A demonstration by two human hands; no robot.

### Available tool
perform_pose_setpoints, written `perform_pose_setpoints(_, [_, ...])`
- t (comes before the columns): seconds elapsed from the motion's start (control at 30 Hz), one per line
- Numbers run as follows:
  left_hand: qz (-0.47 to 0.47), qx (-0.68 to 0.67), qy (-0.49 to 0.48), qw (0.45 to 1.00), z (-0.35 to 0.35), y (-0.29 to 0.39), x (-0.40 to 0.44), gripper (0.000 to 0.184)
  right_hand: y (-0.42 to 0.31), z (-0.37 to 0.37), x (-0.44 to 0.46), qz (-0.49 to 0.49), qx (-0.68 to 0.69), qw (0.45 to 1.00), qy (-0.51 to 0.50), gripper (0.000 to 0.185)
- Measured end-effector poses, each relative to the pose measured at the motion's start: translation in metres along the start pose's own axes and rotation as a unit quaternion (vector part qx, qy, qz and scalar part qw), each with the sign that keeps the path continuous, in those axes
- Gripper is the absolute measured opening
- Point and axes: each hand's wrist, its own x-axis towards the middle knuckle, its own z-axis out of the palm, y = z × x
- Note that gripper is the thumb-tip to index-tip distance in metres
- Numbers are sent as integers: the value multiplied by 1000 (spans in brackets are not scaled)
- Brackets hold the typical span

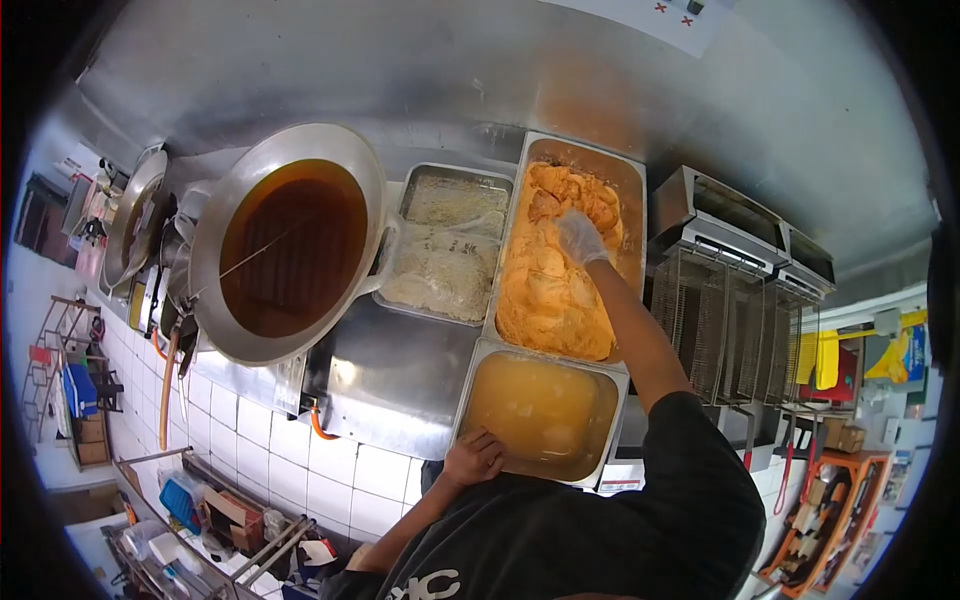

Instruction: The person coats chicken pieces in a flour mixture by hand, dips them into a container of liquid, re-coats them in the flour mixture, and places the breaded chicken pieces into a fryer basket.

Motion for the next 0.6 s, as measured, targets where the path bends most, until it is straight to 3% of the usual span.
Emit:
perform_pose_setpoints(0.03, [-2, 5, -6, 1000, 0, 2, -1, 9, -23, -26, -5, -54, -182, 982, -8, 52])
perform_pose_setpoints(0.07, [-4, 7, -6, 1000, 2, 3, -5, 9, -43, -44, -11, -55, -185, 981, -6, 30])
perform_pose_setpoints(0.13, [-14, 2, -8, 1000, 4, 0, -5, 9, -70, -52, -11, -52, -190, 980, 0, 28])
perform_pose_setpoints(0.2, [-13, 3, -11, 1000, 2, 1, -4, 8, -88, -45, -10, 51, -117, 990, -60, 26])
perform_pose_setpoints(0.23, [-14, 2, -13, 1000, 2, 2, -4, 7, -89, -25, 0, 50, -119, 990, -59, 26])
perform_pose_setpoints(0.3, [-4, -4, -5, 1000, 3, 2, 0, 7, -94, 8, 15, 121, -209, 970, 7, 26])
perform_pose_setpoints(0.43, [4, 10, 5, 1000, 2, 3, -3, 5, -93, -2, 21, 164, -128, 978, -19, 29])
perform_pose_setpoints(0.5, [-2, -11, 5, 1000, 0, 2, -4, 4, -78, -9, 24, 105, -77, 989, -76, 31])
perform_pose_setpoints(0.6, [0, -21, 5, 1000, -7, 6, -1, 5, -87, -94, -17, 129, -41, 983, -128, 30])
